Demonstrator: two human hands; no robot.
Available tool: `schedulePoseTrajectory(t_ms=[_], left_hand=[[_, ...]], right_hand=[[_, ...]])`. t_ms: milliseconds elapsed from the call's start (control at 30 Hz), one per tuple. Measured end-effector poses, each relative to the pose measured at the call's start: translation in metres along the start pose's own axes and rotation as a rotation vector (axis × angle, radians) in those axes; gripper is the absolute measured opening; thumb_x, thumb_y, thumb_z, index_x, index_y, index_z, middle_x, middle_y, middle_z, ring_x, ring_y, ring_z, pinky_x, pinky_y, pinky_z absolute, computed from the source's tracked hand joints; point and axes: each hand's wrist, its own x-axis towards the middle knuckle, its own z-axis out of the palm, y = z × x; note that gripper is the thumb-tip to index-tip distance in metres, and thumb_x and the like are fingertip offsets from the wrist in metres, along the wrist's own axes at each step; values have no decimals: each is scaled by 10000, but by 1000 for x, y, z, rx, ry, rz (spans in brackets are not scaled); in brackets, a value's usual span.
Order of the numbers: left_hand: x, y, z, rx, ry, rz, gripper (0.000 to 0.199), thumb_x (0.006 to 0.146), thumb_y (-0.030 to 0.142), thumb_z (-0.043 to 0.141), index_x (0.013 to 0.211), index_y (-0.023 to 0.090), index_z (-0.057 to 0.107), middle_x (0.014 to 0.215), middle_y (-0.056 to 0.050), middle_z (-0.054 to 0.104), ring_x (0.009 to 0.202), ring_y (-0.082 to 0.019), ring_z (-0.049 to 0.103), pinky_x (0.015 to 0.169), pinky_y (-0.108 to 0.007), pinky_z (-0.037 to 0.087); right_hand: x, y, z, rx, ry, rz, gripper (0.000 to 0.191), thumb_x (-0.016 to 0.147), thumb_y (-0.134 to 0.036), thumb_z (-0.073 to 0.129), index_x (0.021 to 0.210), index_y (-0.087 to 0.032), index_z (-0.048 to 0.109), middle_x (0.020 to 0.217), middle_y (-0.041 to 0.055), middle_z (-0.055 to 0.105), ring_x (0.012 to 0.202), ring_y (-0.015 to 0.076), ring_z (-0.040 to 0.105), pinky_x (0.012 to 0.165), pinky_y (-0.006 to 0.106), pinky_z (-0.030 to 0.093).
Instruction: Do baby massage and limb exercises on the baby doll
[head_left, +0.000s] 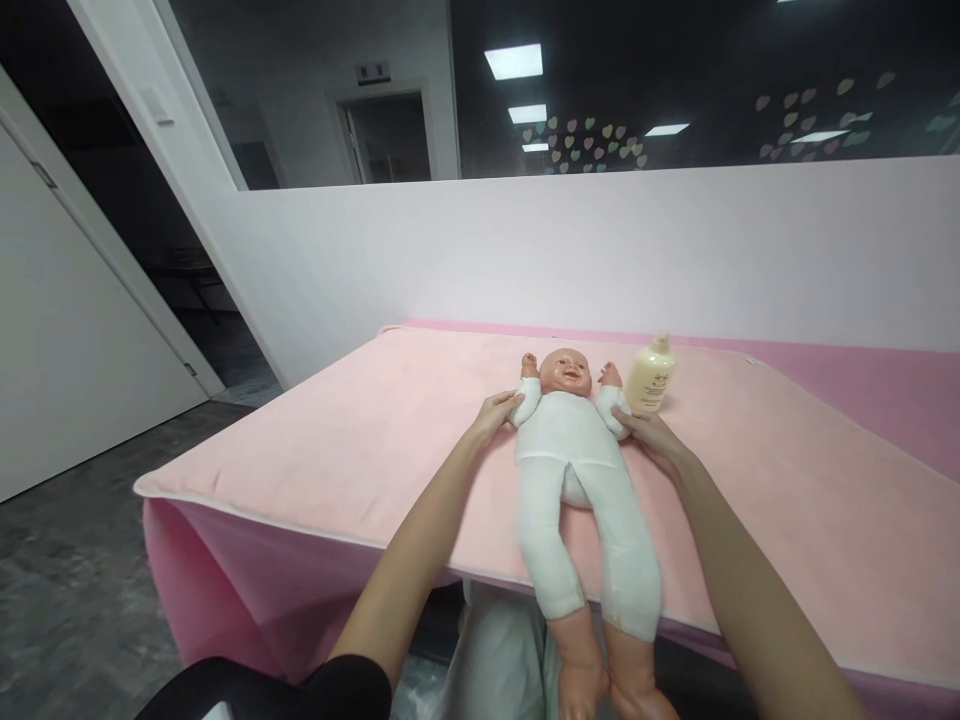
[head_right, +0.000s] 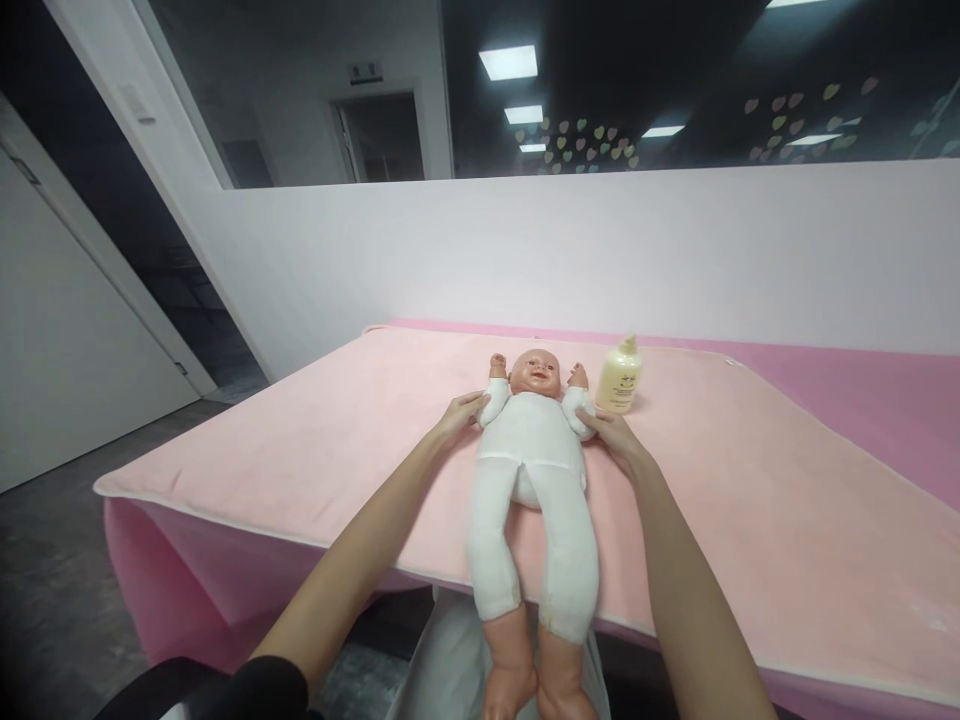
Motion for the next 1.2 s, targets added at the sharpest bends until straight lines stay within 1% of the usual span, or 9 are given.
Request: schedulePoseTrajectory(t_ms=[267, 467, 633, 733, 867, 967, 1033, 1133, 1200], left_hand=[[-7, 9, -4, 14, -236, 3, 528, 563, 251, 817, 1068, 156, 694, 1111, -99, 685, 933, -193, 618, 856, -307, 427], [-6, 8, -11, 71, -271, -36, 512, 486, 103, 788, 988, 158, 706, 976, -69, 704, 844, -167, 619, 812, -313, 438], [-3, 4, -22, 74, -293, -62, 191, 435, 13, 692, 582, 123, 641, 1034, -80, 685, 897, -166, 602, 816, -295, 442], [-4, 5, -24, 104, -297, -73, 178, 442, 28, 662, 425, 114, 507, 1090, -106, 670, 909, -178, 596, 799, -295, 453], [-7, 9, -23, 115, -313, -70, 187, 462, 87, 730, 486, 110, 546, 998, -92, 673, 816, -148, 594, 724, -279, 452], [-11, 13, -19, 126, -322, -60, 226, 481, 125, 777, 635, 117, 613, 762, -21, 629, 680, -102, 555, 663, -266, 434], [-14, 17, -16, 114, -323, -44, 293, 476, 122, 791, 717, 127, 624, 755, 7, 596, 666, -88, 540, 657, -260, 430], [-15, 19, -15, 94, -333, -23, 342, 456, 117, 807, 738, 131, 615, 826, 4, 593, 708, -86, 541, 669, -251, 430], [-13, 17, -16, 103, -340, -34, 326, 453, 129, 813, 699, 126, 600, 792, 0, 596, 692, -84, 534, 654, -247, 426]], right_hand=[[-8, -6, -3, -39, -102, 15, 267, 561, -292, 805, 793, -182, 736, 884, 58, 702, 829, 181, 622, 786, 299, 508], [-13, -7, -9, -79, -108, 46, 334, 525, -172, 733, 857, -209, 739, 974, 52, 694, 901, 203, 613, 796, 286, 501], [-17, -16, -4, -32, -94, 130, 271, 512, -132, 613, 745, -206, 731, 1006, 50, 689, 940, 218, 617, 829, 282, 494], [-17, -17, -2, -11, -89, 153, 258, 506, -146, 559, 703, -206, 715, 923, 39, 696, 893, 218, 620, 800, 301, 500], [-17, -15, -8, -49, -101, 57, 300, 467, -93, 559, 699, -199, 718, 953, 50, 678, 844, 184, 599, 683, 250, 484], [-19, -16, -12, -27, -169, 71, 496, 458, -77, 543, 901, -192, 735, 670, 9, 591, 563, 85, 476, 478, 203, 361], [-21, -17, -13, 7, -214, 78, 553, 466, -84, 549, 985, -173, 721, 558, -33, 479, 474, 49, 362, 427, 190, 278], [-22, -17, -12, -6, -225, 82, 529, 472, -81, 562, 964, -185, 725, 631, -6, 542, 517, 67, 434, 447, 200, 326], [-20, -15, -12, -20, -198, 53, 405, 455, -69, 572, 800, -206, 734, 843, 39, 643, 691, 127, 563, 556, 227, 441]])
